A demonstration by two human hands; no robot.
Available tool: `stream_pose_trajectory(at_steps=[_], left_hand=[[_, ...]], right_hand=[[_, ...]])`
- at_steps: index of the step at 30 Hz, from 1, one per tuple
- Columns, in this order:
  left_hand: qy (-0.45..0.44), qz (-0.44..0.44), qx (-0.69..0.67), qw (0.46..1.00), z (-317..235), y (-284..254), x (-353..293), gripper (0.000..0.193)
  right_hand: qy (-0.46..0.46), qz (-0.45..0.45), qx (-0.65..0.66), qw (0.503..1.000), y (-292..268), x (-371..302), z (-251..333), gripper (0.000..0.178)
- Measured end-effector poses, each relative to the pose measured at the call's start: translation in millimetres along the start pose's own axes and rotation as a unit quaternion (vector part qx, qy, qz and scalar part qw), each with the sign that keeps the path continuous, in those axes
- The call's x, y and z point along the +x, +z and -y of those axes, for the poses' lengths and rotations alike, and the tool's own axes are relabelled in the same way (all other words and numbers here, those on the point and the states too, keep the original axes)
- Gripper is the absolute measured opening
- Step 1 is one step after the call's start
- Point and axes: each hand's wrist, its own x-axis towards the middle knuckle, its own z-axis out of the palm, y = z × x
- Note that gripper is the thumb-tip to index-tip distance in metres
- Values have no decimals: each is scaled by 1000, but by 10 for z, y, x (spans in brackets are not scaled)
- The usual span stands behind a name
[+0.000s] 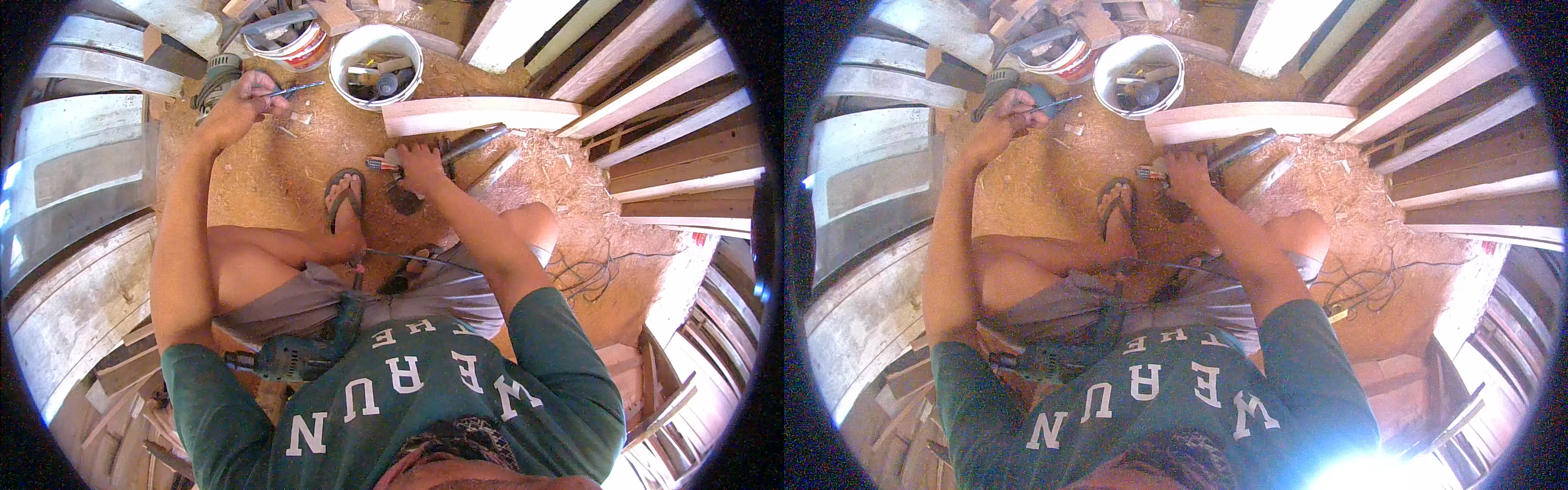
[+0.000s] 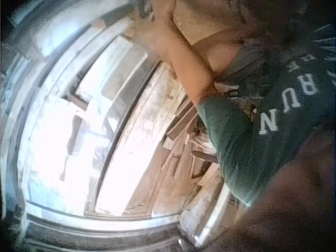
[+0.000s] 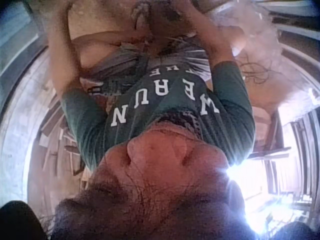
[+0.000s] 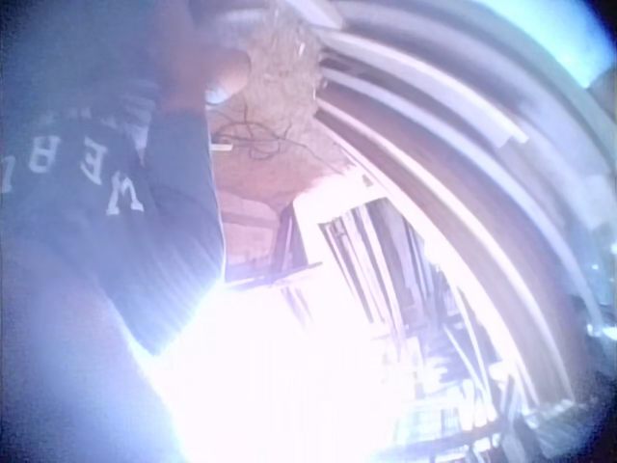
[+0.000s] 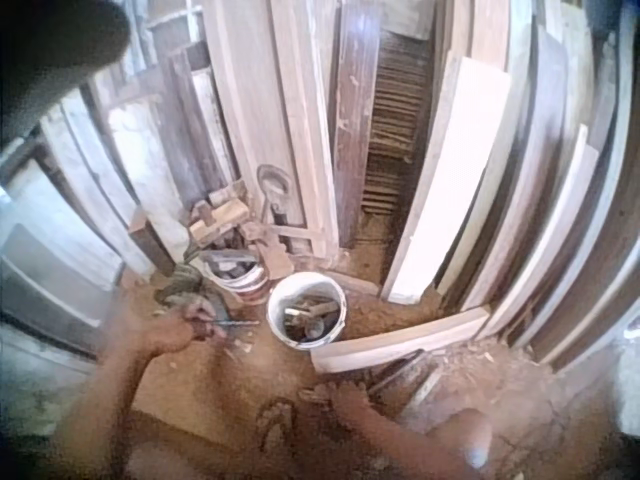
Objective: The person sits on the floor in a workshop, handling a power drill and a piece of wood. They adjust the drill bit and then pick up a long wooden plank, positioning it against a wooden frame structure.
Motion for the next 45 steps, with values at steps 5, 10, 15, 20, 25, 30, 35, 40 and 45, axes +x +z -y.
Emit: stream_pose_trajectory(at_steps=[5, 10, 15, 20, 25, 30, 35, 40, 45], left_hand=[[2, -4, 29, 1000, -63, 29, -5, 28], [1, 4, 13, 1000, -36, 33, -2, 28], [0, -6, 47, 999, -57, 7, -36, 29], [-30, -13, 51, 998, -173, 31, -97, 28], [6, -15, 3, 1000, -191, -13, -36, 22], [5, -51, 108, 993, -217, -5, 55, 19], [-26, -76, 151, 985, -210, -51, 4, 13], [37, -96, 174, 979, -66, -91, 121, 13], [8, -60, 148, 987, -105, -114, 141, 12]], right_hand=[[5, -27, 38, 999, 25, -8, 1, 71], [21, 27, 155, 987, -268, -21, -48, 65], [2, 34, 269, 963, -667, -250, -120, 69], [-28, -125, 240, 962, -1822, -534, 152, 62], [-7, -256, 58, 965, -2405, 212, 368, 60], [-96, -389, 17, 916, -2216, 569, 174, 48], [-179, -72, 198, 961, -1543, 32, 5, 19], [-43, 7, 66, 997, -42, 111, 8, 29], [-59, 16, -16, 998, 272, 173, 95, 31]])
